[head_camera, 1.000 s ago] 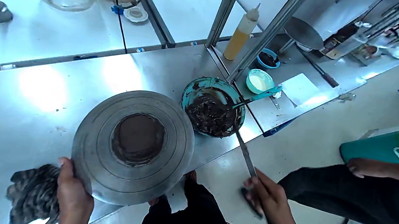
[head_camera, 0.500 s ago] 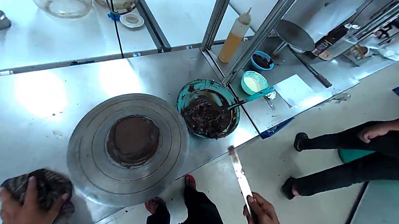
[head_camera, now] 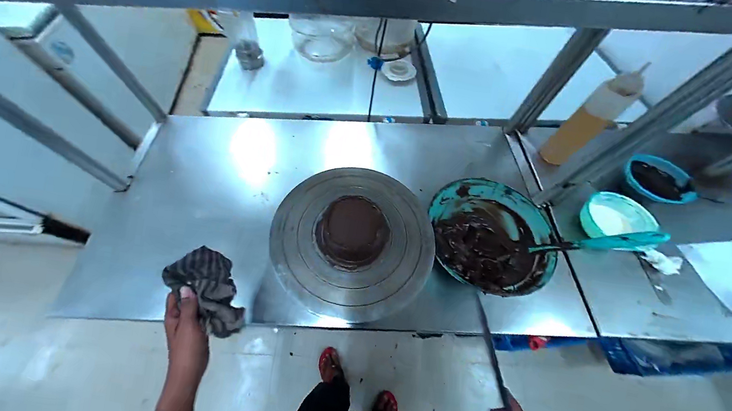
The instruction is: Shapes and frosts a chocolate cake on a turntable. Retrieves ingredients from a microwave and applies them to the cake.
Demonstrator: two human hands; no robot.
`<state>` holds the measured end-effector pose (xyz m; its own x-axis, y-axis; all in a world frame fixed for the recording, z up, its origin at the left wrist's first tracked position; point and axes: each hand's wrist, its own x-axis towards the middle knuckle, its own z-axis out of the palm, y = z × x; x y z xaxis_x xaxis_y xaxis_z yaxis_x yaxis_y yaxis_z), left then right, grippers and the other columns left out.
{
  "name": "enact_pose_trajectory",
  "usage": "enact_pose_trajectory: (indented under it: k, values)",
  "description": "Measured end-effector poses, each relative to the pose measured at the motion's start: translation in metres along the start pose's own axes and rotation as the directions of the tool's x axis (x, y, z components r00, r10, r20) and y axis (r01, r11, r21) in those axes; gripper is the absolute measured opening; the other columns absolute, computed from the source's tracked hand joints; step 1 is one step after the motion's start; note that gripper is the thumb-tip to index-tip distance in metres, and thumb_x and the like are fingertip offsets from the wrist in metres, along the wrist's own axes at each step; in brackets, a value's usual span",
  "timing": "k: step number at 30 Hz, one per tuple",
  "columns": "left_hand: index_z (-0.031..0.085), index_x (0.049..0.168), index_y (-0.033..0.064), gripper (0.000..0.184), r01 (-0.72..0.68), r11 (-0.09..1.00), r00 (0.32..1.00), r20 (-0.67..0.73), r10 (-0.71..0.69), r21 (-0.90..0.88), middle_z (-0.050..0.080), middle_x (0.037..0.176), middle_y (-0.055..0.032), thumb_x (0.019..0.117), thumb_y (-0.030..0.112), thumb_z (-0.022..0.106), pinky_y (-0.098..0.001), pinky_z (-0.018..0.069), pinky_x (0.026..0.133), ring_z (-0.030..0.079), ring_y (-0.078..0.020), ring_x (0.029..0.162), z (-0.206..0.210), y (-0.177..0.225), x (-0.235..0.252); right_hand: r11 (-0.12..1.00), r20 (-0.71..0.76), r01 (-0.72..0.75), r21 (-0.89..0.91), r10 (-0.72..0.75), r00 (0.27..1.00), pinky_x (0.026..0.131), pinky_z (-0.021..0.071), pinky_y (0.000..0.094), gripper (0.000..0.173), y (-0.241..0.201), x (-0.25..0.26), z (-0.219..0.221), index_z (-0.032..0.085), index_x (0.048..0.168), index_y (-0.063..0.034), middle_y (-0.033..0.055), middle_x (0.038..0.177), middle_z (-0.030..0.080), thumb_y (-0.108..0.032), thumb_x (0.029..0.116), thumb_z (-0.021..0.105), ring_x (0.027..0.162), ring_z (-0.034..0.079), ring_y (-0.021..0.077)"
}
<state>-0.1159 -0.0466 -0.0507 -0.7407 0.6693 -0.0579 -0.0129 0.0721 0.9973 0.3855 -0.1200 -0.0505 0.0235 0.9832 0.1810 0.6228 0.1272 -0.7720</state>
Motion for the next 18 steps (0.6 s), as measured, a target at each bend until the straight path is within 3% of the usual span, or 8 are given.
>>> enact_pose_trajectory:
  k: [3,5,7,8,9,11,14,18]
  values:
    - [0.034,0.148,0.0039,0.049,0.091,0.958,0.995,-0.01,-0.098,-0.273,0.065,0.119,-0.004,0.1114,0.035,0.025,-0.0335,0.0589,0.09,0.067,-0.0098,0.104,0.016,0.035,-0.076,0.928,0.22,0.099,0.359,-0.187,0.957,0.059,0.0607,0.0295,0.031,-0.101,0.052,0.04,0.062,0.126,0.0062,0.0104,0.093,0.074,-0.014,0.1063,0.048,0.067,0.069,0.0113]
    - [0.036,0.145,0.0057,0.052,0.112,0.925,0.994,0.038,-0.106,-0.364,0.068,0.114,-0.0021,0.1095,0.043,0.032,-0.0335,0.0611,0.087,0.069,-0.0102,0.101,0.033,0.054,-0.119,0.891,0.383,0.088,0.446,-0.279,0.881,0.056,0.0594,0.0334,0.028,-0.163,0.076,0.08,0.064,0.12,0.0023,0.0071,0.082,0.07,-0.017,0.1065,0.048,0.061,0.067,0.0139]
    - [0.034,0.141,0.0037,0.053,0.109,0.904,0.994,0.047,-0.098,-0.412,0.07,0.107,-0.0023,0.1035,0.037,0.051,-0.0323,0.0625,0.082,0.071,-0.0102,0.093,0.053,0.069,-0.147,0.92,0.619,-0.021,0.39,-0.246,0.746,0.071,0.0602,0.0438,0.03,-0.211,0.088,0.113,0.062,0.122,0.0042,0.0144,0.088,0.07,-0.015,0.1058,0.045,0.076,0.071,0.0251]
    - [0.032,0.143,0.0024,0.056,0.12,0.894,0.992,0.021,-0.123,-0.431,0.068,0.108,-0.0055,0.0995,0.024,0.059,-0.0321,0.0624,0.081,0.071,-0.0115,0.093,0.062,0.076,-0.152,0.94,0.712,-0.058,0.338,-0.214,0.668,0.089,0.0566,0.0479,0.034,-0.229,0.092,0.125,0.062,0.126,0.0057,0.0201,0.103,0.071,-0.013,0.1038,0.045,0.096,0.071,0.0303]
    - [0.034,0.142,0.0007,0.052,0.123,0.888,0.986,-0.044,-0.159,-0.444,0.067,0.108,-0.0095,0.0976,0.011,0.06,-0.0326,0.062,0.08,0.07,-0.0138,0.091,0.068,0.082,-0.149,0.957,0.784,-0.073,0.282,-0.186,0.592,0.099,0.0518,0.0491,0.037,-0.242,0.094,0.133,0.06,0.131,0.005,0.0221,0.113,0.07,-0.012,0.1035,0.044,0.109,0.068,0.0321]
    - [0.046,0.125,-0.0013,0.033,0.115,0.886,0.949,-0.214,-0.231,-0.449,0.068,0.093,-0.0129,0.0957,-0.002,0.062,-0.0333,0.0619,0.066,0.07,-0.0168,0.076,0.069,0.083,-0.128,0.975,0.866,-0.073,0.212,-0.153,0.476,0.101,0.0506,0.0493,0.038,-0.251,0.094,0.145,0.053,0.138,0.0028,0.0228,0.119,0.067,-0.014,0.1062,0.041,0.113,0.066,0.0331]
    - [0.049,0.115,-0.0013,0.026,0.055,0.902,0.93,-0.307,-0.202,-0.429,0.066,0.083,-0.0113,0.0942,-0.005,0.064,-0.0321,0.0606,0.057,0.068,-0.0166,0.065,0.058,0.077,-0.091,0.949,0.865,-0.149,0.277,-0.179,0.468,0.079,0.0543,0.0477,0.034,-0.233,0.083,0.144,0.055,0.131,0.0026,0.019,0.092,0.065,-0.017,0.1077,0.04,0.083,0.066,0.0302]
    - [0.051,0.103,0.0004,0.019,0.025,0.912,0.944,-0.291,-0.157,-0.41,0.065,0.077,-0.0089,0.0922,-0.007,0.066,-0.0306,0.0581,0.052,0.065,-0.0152,0.06,0.065,0.066,-0.046,0.922,0.796,-0.208,0.327,-0.15,0.586,0.06,0.0526,0.0441,0.032,-0.192,0.068,0.102,0.06,0.124,0.005,0.0127,0.072,0.059,-0.015,0.1055,0.044,0.06,0.058,0.0235]
